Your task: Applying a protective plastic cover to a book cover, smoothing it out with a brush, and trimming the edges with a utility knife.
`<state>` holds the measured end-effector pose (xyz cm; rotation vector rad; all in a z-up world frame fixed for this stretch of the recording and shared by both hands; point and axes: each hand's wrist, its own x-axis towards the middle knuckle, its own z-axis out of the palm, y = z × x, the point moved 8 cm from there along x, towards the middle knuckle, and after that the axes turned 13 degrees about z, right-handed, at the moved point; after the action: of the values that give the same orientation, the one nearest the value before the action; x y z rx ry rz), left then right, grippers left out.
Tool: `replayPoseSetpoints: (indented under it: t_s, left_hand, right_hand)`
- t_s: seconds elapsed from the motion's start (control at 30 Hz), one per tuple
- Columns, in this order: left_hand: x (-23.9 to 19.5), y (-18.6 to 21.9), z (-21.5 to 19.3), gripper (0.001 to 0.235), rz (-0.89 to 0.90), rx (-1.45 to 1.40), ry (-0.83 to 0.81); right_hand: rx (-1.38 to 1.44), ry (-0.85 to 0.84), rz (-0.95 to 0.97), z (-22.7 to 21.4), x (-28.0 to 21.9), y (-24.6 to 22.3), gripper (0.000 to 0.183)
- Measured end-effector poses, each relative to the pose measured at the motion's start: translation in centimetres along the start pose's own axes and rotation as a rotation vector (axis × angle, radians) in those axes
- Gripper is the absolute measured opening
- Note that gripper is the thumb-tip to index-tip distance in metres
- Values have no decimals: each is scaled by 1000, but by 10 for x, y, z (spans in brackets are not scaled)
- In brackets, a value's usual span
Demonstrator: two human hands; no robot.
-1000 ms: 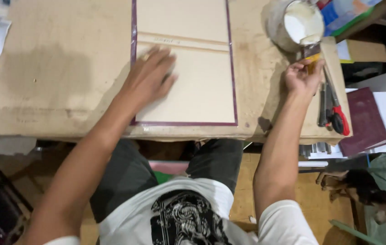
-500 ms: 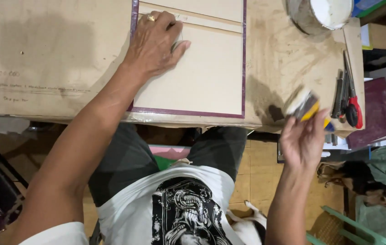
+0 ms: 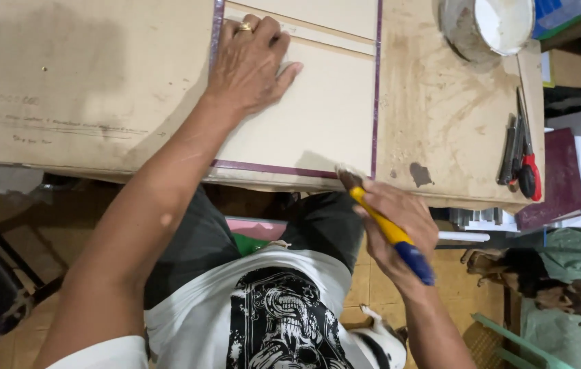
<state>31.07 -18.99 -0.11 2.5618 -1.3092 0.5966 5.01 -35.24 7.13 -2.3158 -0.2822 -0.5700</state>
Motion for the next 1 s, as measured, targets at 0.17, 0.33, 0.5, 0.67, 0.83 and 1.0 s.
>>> replayPoseSetpoints:
  t_s: [0.17,0.33,0.5,0.67,0.83,1.0]
  left_hand:
    - [2,5,-14,47,2,132,153]
    - [1,5,-7,51,-25,65,78]
    - [3,7,-10,48,-2,91,115]
    - [-1,6,-9,51,-8,101,104]
    - [8,3,-9,74,-26,-26,-62]
    - [-2,6,-12,77,38,67,109]
  right_hand:
    - [85,-372,-172,54,-9,-57,10]
    - [231,-109,-66,12,26,-58,14]
    - [-9,-456,-79,56,-11,-60,16]
    - [879,-459,244,55,-3,5,40]
    - [746,-839,659,66,-4,-54,26]
    - [-7,-358,307,17,-58,54,9]
